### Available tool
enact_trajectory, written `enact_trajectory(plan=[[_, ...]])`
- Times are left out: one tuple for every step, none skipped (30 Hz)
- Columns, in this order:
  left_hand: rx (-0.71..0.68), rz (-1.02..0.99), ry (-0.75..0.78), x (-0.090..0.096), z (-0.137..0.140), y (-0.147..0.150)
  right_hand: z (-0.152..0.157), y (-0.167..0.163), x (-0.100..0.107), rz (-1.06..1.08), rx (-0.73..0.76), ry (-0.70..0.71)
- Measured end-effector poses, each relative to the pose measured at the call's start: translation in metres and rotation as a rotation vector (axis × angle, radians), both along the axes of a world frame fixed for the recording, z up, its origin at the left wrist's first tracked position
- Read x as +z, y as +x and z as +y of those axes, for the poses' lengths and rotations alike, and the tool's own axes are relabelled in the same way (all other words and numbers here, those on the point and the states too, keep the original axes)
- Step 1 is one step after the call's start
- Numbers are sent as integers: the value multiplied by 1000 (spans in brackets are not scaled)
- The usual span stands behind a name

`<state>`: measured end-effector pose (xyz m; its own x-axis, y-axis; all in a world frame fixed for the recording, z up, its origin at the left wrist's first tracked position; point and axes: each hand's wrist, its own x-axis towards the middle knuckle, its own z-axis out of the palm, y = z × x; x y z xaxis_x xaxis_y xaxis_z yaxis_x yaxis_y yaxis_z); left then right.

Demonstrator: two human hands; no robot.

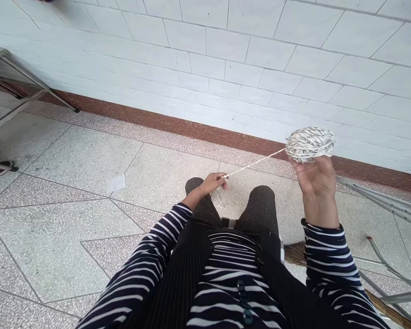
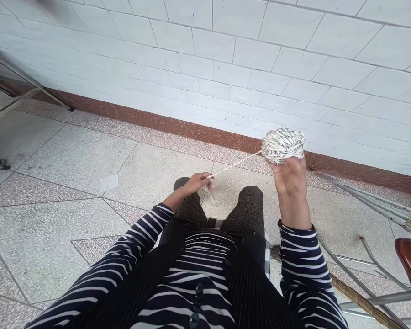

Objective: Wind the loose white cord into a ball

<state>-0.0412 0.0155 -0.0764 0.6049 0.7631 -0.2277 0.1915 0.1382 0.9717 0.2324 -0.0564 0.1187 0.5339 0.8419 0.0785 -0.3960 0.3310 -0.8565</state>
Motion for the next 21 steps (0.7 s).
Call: enact_trajectory(plan=[[-3,12,15,-3,2,1,-1,1,2,-16,-3,2],[-5,34,26,-5,3,1,-3,1,4,-39,1,8],[-9,68,32,-8,4,1,-5,1,6,-65,8,18],[-19,116,34,-10,4,0,-7,1,10,-96,14,28],[-38,166,30,-12,4,0,-9,1,13,-129,12,40],[-65,205,22,-13,3,-1,-11,0,18,-164,9,52],[-93,214,7,-14,1,-2,-13,-1,22,-198,7,64],[-110,188,-16,-12,-1,-2,-14,-2,27,-230,11,71],[-111,135,-41,-10,-2,-2,-14,-3,31,-258,18,75],[-103,71,-61,-6,-4,-1,-15,-5,34,-279,30,76],[-101,13,-71,-2,-6,-1,-14,-6,36,-295,40,76],[-115,-26,-76,3,-7,0,-13,-5,38,-308,46,73],[-147,-43,-75,7,-7,1,-12,-4,39,-319,45,70],[-191,-44,-68,11,-7,1,-10,-2,39,-327,41,67],[-229,-39,-56,12,-7,0,-8,2,39,-329,23,75],[-244,-34,-42,12,-6,-1,-6,8,39,-322,0,88],[-227,-26,-21,10,-4,-4,-5,14,39,-304,-29,105],[-181,-8,8,6,-2,-6,-4,20,39,-276,-62,126],[-121,25,42,1,0,-10,-4,26,40,-247,-100,150],[-58,78,70,-5,2,-13,-5,30,41,-223,-132,168],[-4,149,93,-11,5,-15,-6,33,42,-209,-154,177]])
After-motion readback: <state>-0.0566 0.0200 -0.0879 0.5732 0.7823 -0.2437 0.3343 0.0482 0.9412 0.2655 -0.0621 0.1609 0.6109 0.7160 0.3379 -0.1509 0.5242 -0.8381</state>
